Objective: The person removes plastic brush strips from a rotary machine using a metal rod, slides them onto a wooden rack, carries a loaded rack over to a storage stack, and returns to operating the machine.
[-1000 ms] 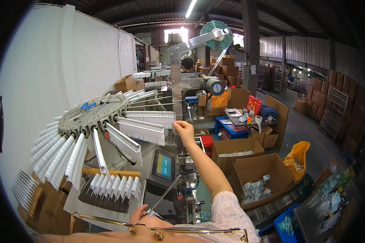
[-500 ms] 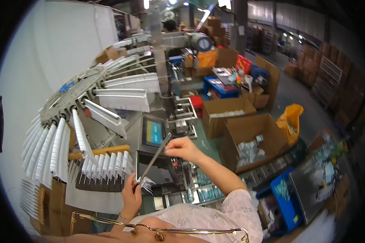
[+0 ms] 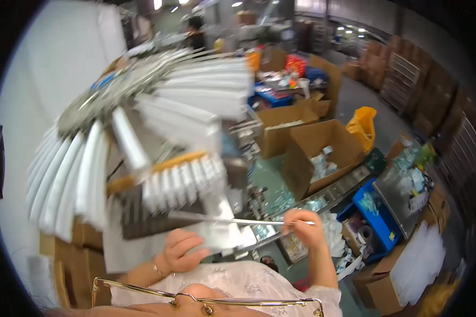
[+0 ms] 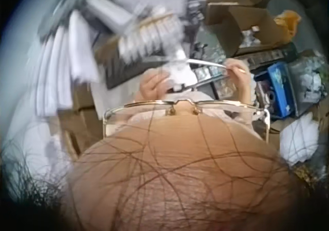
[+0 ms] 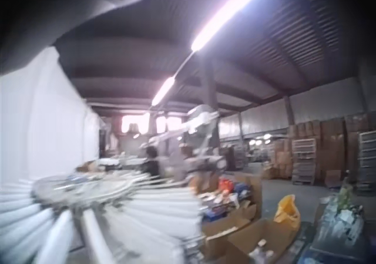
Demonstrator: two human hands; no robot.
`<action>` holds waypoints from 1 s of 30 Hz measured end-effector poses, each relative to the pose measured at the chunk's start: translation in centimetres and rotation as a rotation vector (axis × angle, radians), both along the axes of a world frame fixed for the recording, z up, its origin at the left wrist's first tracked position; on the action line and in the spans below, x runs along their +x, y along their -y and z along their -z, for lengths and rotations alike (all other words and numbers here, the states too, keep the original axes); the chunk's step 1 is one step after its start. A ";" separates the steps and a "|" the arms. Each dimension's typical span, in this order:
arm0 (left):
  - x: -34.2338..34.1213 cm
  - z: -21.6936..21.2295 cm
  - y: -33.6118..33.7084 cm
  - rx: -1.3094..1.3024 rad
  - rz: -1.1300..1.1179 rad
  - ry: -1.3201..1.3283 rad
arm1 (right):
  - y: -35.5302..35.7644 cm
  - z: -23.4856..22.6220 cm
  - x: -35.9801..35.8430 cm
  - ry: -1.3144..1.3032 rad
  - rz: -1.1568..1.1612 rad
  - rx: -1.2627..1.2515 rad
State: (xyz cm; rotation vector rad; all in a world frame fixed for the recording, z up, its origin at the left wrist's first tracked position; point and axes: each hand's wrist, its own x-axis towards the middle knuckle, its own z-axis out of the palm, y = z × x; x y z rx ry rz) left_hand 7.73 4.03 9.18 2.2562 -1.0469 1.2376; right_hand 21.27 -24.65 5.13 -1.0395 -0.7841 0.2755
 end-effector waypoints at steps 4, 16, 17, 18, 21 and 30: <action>-2.9 3.1 -7.7 -0.016 -0.085 -0.462 | -4.1 -0.5 -10.9 0.102 0.554 -0.018; 6.3 7.0 -16.8 -1.309 0.305 -0.997 | -12.4 -7.4 -22.7 0.771 0.820 -0.531; 7.1 7.3 -16.4 -1.314 0.304 -0.985 | -12.7 -8.0 -23.0 0.795 0.814 -0.579; 7.8 7.5 -16.2 -1.320 0.301 -0.971 | -13.2 -8.5 -23.2 0.817 0.805 -0.626; 9.9 9.6 -17.5 -1.513 0.347 -0.957 | -15.7 -9.0 -22.7 0.912 0.784 -0.664; 8.6 6.8 -16.4 -1.415 0.295 -1.082 | -15.0 -1.9 -20.9 0.842 0.923 -0.458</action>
